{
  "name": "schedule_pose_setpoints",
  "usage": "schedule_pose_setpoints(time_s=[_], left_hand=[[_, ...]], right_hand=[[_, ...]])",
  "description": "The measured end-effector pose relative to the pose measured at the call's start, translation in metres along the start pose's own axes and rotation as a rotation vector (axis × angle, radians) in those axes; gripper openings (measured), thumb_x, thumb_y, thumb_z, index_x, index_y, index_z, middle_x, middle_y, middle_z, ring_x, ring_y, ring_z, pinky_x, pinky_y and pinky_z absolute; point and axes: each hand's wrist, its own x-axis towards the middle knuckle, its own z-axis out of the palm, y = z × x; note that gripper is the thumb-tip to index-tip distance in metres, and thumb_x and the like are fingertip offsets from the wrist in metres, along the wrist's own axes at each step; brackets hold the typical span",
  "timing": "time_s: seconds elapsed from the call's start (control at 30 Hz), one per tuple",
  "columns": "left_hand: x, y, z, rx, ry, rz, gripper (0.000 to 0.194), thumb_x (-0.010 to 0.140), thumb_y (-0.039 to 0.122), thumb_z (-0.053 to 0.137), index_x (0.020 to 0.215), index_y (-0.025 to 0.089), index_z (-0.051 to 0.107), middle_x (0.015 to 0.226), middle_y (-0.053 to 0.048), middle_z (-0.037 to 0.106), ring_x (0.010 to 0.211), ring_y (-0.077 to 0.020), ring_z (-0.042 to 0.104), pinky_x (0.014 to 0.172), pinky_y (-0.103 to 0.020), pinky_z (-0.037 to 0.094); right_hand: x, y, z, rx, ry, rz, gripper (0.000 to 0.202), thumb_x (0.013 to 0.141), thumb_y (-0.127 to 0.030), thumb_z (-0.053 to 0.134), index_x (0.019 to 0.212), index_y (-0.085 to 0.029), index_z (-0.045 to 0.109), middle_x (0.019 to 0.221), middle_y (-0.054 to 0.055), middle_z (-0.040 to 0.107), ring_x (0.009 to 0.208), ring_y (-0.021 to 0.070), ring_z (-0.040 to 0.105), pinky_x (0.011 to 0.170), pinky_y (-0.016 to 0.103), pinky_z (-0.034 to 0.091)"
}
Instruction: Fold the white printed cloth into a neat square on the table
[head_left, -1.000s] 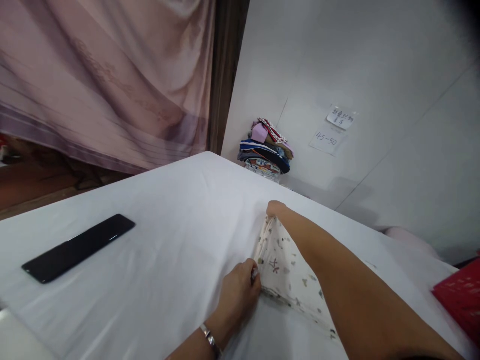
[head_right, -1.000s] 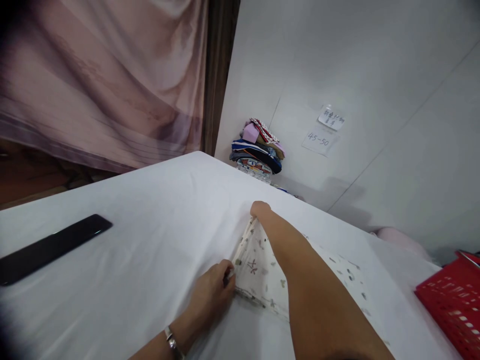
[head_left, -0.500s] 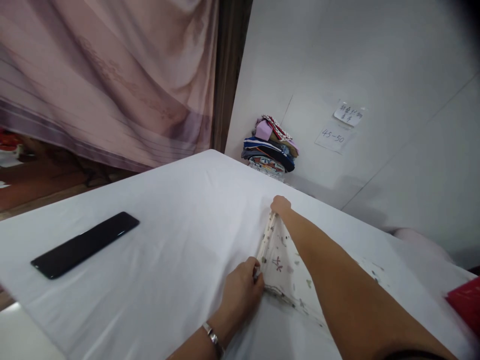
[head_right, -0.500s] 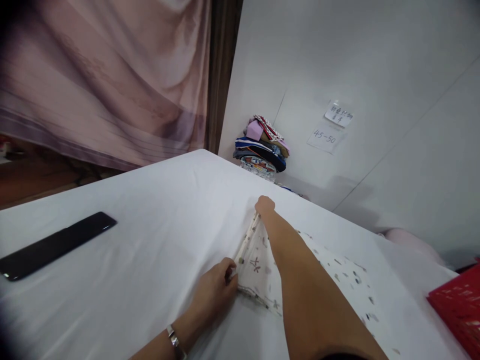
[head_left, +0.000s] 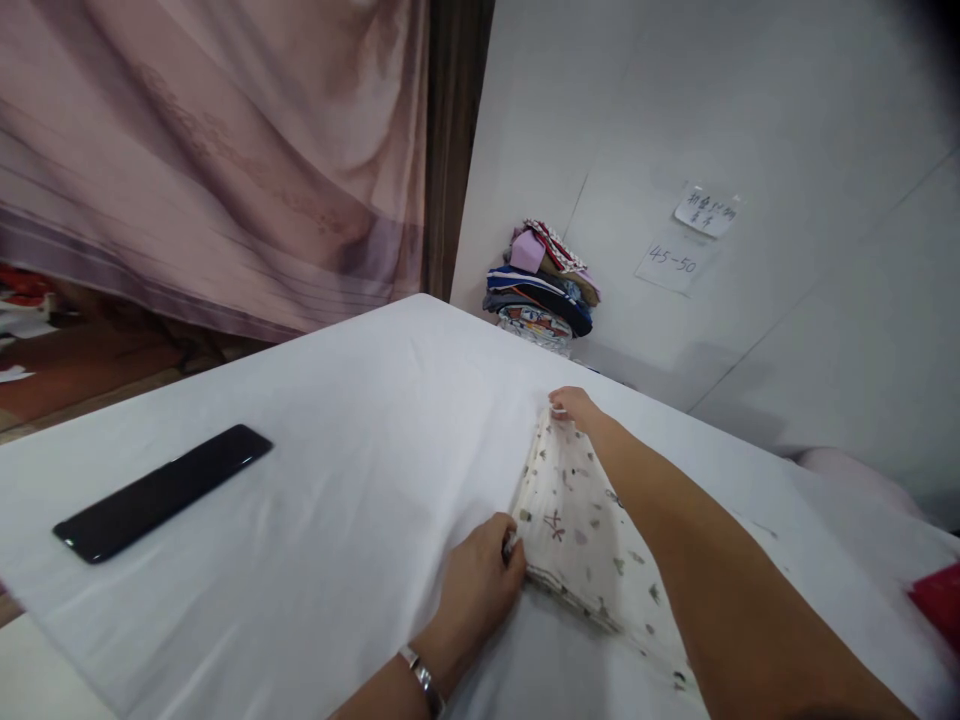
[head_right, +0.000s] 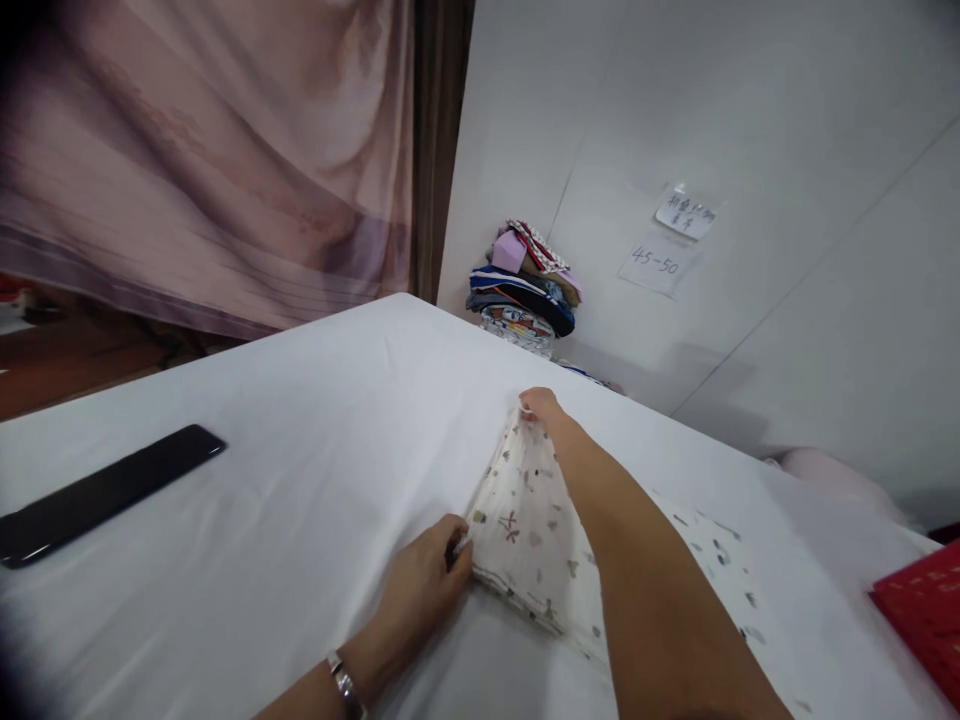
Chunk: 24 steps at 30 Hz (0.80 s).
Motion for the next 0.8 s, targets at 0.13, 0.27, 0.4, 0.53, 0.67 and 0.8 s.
schedule_pose_setpoints(time_s=[0.13,0.27,0.4,0.53,0.67,0.8], left_hand=[[0.000,0.001,-0.001,0.014,0.004,0.000,0.010,0.084,0.028,0.043,0.085,0.023,0.052,0.082,-0.001,0.063,0.073,-0.0160,0.056,0.062,-0.026,0.032],[0.000,0.002,0.000,0.051,0.020,0.028,0.009,0.083,0.023,0.042,0.085,0.022,0.051,0.088,-0.002,0.061,0.075,-0.0142,0.055,0.064,-0.025,0.033],[0.001,0.004,-0.003,0.095,0.039,0.030,0.010,0.082,0.021,0.043,0.086,0.021,0.052,0.090,-0.002,0.059,0.075,-0.0133,0.055,0.065,-0.024,0.034],[0.000,0.005,-0.006,0.051,0.037,-0.008,0.009,0.082,0.023,0.046,0.088,0.021,0.053,0.085,-0.001,0.062,0.073,-0.0136,0.055,0.064,-0.024,0.034],[-0.001,0.001,-0.004,-0.003,0.071,-0.016,0.008,0.080,0.023,0.049,0.085,0.021,0.055,0.080,0.000,0.062,0.071,-0.0132,0.055,0.063,-0.024,0.035],[0.008,-0.002,-0.009,-0.076,0.049,0.002,0.014,0.081,0.031,0.049,0.079,0.021,0.058,0.076,0.001,0.064,0.070,-0.0132,0.056,0.062,-0.023,0.037]], right_hand=[[-0.057,0.024,0.000,0.078,0.116,-0.022,0.034,0.088,-0.016,0.038,0.114,-0.017,0.060,0.113,0.006,0.063,0.101,0.0185,0.059,0.085,0.030,0.049],[-0.119,0.035,0.030,0.015,0.173,-0.253,0.041,0.087,-0.028,0.044,0.125,-0.016,0.053,0.132,0.010,0.051,0.122,0.0218,0.046,0.101,0.036,0.037],[-0.140,0.026,0.049,-0.159,0.112,-0.309,0.049,0.092,-0.034,0.034,0.135,-0.012,0.042,0.144,0.013,0.036,0.135,0.0239,0.027,0.110,0.042,0.021],[-0.144,0.017,0.040,-0.190,0.027,-0.234,0.051,0.094,-0.035,0.030,0.138,-0.012,0.037,0.148,0.011,0.029,0.137,0.0242,0.021,0.110,0.043,0.016],[-0.161,0.017,0.036,-0.169,0.042,-0.239,0.053,0.094,-0.039,0.027,0.139,-0.014,0.035,0.150,0.009,0.024,0.139,0.0225,0.014,0.111,0.042,0.010],[-0.173,0.019,0.040,-0.113,-0.013,-0.224,0.053,0.094,-0.040,0.027,0.140,-0.014,0.035,0.150,0.009,0.024,0.139,0.0226,0.016,0.110,0.043,0.012]])
